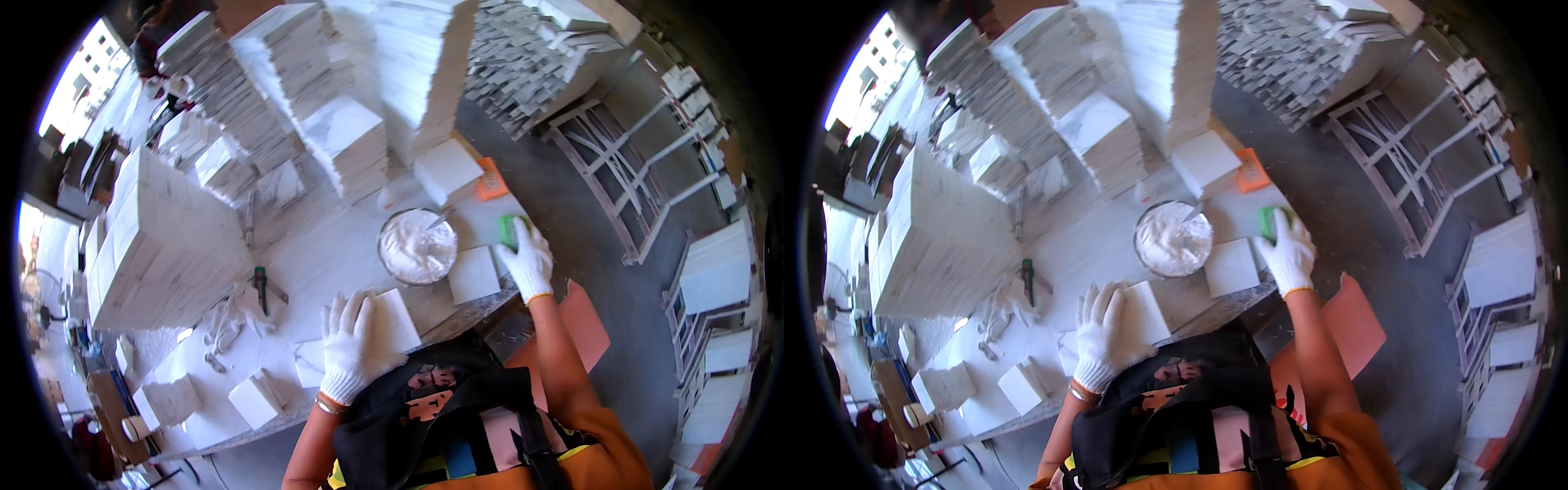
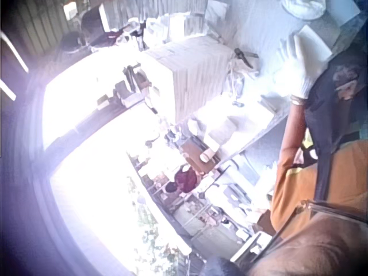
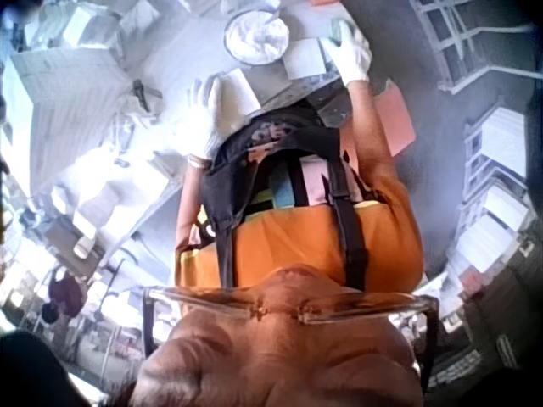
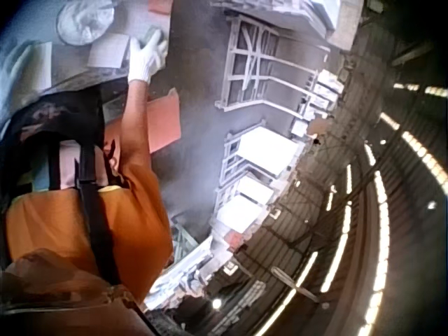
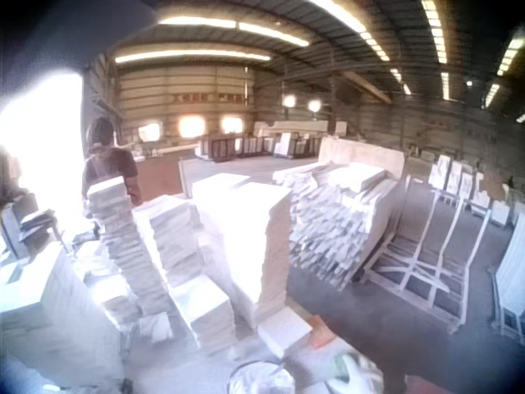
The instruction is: The person applies a white paste to the edges of small white square tiles using a small metal spatula, then smooths the edges with a green sponge. The person handles tiles one at a time, repeatedly dipping the spatula into a container of paste and spreading it along the tile edges before placing them on the table.
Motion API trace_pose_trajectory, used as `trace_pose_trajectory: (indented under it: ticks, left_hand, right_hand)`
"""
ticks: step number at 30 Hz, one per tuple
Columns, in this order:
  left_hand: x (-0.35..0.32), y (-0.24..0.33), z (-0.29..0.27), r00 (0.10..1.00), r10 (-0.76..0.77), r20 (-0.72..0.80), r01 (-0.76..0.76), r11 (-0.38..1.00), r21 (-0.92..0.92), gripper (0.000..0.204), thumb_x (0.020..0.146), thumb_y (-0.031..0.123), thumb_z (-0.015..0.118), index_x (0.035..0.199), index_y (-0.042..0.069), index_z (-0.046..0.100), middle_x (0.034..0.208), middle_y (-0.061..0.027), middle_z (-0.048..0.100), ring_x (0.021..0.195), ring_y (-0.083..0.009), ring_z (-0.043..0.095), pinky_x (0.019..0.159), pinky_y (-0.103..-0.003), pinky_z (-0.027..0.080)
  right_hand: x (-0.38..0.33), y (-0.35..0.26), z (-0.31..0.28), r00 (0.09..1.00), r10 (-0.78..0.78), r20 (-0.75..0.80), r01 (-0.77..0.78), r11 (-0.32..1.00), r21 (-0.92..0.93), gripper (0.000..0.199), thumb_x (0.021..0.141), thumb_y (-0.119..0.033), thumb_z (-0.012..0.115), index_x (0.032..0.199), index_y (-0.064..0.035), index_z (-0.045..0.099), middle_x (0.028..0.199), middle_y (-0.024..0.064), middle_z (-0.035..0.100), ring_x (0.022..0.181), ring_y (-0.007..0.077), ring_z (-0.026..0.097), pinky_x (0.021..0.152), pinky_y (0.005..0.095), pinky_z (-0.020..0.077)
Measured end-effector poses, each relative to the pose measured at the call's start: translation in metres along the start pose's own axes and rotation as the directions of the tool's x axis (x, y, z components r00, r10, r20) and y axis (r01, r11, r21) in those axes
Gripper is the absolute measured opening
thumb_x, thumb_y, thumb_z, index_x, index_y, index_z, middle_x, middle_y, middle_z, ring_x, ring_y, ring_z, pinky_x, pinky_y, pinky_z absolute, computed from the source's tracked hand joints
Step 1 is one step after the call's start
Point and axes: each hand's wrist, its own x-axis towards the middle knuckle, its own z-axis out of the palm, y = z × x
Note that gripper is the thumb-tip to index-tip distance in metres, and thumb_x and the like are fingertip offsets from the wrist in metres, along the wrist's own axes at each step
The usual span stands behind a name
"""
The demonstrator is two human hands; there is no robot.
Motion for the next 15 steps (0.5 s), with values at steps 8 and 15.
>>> trace_pose_trajectory:
  ticks: [8,15]
  left_hand:
    - [0.0,0.002,-0.003,0.999,-0.039,-0.022,0.038,0.998,-0.048,0.11,0.048,0.049,0.089,0.14,0.007,0.047,0.143,-0.0148,0.048,0.135,-0.0477,0.039,0.111,-0.062,0.028]
    - [0.002,-0.001,-0.006,0.998,0.009,-0.066,-0.015,0.995,-0.097,0.105,0.048,0.047,0.089,0.136,0.007,0.05,0.14,-0.0125,0.051,0.132,-0.0435,0.044,0.109,-0.062,0.031]
  right_hand:
    - [-0.045,-0.045,-0.064,0.931,-0.166,0.326,-0.245,0.379,0.892,0.066,0.092,-0.028,0.063,0.148,-0.0004,0.042,0.139,0.0135,0.054,0.126,0.0214,0.053,0.102,0.032,0.0435]
    - [-0.088,-0.138,-0.053,0.842,-0.465,0.273,-0.156,0.275,0.949,0.071,0.093,-0.024,0.067,0.151,0.003,0.035,0.147,0.0178,0.046,0.136,0.0214,0.044,0.112,0.0319,0.0339]
